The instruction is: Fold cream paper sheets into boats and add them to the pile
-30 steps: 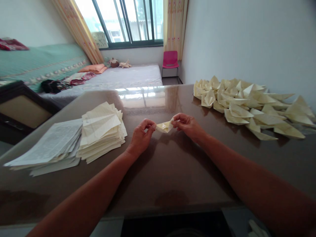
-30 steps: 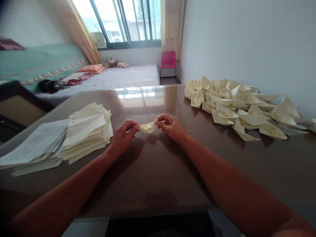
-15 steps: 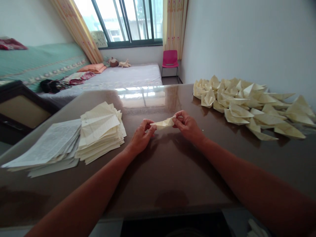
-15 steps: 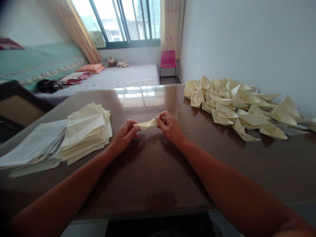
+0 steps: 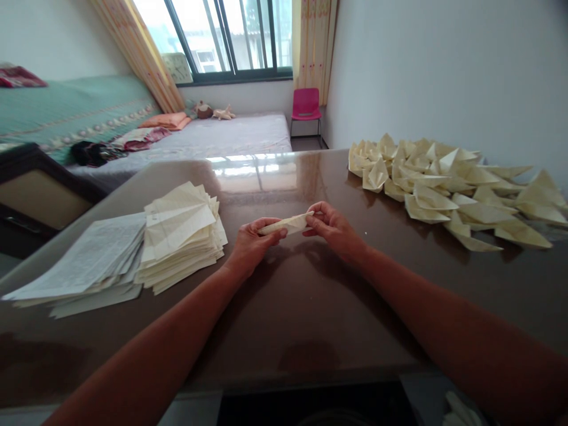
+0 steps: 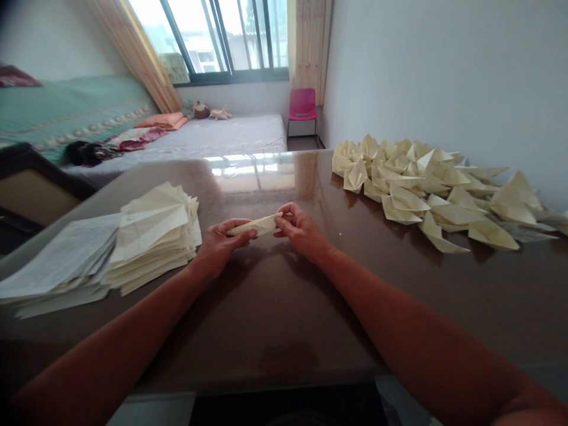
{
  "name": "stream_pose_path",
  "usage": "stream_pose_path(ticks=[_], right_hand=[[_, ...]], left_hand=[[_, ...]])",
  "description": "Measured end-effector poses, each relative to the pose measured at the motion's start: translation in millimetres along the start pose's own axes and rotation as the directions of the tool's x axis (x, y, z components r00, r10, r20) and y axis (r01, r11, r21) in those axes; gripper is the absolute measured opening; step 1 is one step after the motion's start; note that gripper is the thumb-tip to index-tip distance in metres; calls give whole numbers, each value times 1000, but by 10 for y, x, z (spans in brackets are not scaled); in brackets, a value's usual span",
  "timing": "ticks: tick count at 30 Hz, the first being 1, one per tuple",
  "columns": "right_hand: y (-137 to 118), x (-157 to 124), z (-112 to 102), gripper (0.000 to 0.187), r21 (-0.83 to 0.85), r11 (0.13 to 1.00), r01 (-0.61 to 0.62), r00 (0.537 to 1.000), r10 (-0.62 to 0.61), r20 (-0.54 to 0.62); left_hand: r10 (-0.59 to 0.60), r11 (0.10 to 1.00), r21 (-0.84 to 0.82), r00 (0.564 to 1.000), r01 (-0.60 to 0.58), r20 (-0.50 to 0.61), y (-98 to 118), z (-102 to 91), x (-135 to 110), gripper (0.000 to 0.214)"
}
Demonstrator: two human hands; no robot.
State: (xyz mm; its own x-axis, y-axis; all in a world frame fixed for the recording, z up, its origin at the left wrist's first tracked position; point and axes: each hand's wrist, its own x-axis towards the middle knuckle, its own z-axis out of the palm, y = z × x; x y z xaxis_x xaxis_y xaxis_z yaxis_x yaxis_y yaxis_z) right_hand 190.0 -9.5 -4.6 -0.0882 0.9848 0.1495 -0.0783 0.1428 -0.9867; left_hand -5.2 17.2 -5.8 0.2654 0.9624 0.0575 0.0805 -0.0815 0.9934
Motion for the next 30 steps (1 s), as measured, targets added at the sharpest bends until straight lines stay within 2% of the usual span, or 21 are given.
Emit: stream_pose_path(ticks=[3, 7, 13, 21, 24, 27, 30], right_hand=[[-3, -13, -1, 36, 59, 998, -34, 999, 32, 31], [10, -25, -5, 48, -112, 993, -45, 997, 52, 59], [5, -28, -5, 28, -219, 976, -3, 1000, 8, 24], [-80, -29, -4, 23, -218, 976, 21, 998, -8, 60], [-48, -14, -44, 22, -249, 968, -6, 997, 27, 78], [9, 6, -136, 23, -351, 936, -33, 991, 76, 108], [43, 12, -236, 40, -517, 856, 9, 986, 79, 149]], left_hand=[[40, 998, 58, 998, -38, -45, 21, 12, -15, 40], [103, 973, 211, 994, -95, -27, 61, 35, -55, 32], [128, 945, 303, 992, -127, 15, 74, 63, -97, 30], [148, 923, 356, 989, -147, 24, 77, 76, -108, 30], [137, 896, 411, 984, -171, 111, 37, 69, -89, 28], [167, 830, 490, 957, -267, 238, -19, 34, -73, 34], [227, 740, 574, 934, -349, 276, -62, -26, -64, 45]])
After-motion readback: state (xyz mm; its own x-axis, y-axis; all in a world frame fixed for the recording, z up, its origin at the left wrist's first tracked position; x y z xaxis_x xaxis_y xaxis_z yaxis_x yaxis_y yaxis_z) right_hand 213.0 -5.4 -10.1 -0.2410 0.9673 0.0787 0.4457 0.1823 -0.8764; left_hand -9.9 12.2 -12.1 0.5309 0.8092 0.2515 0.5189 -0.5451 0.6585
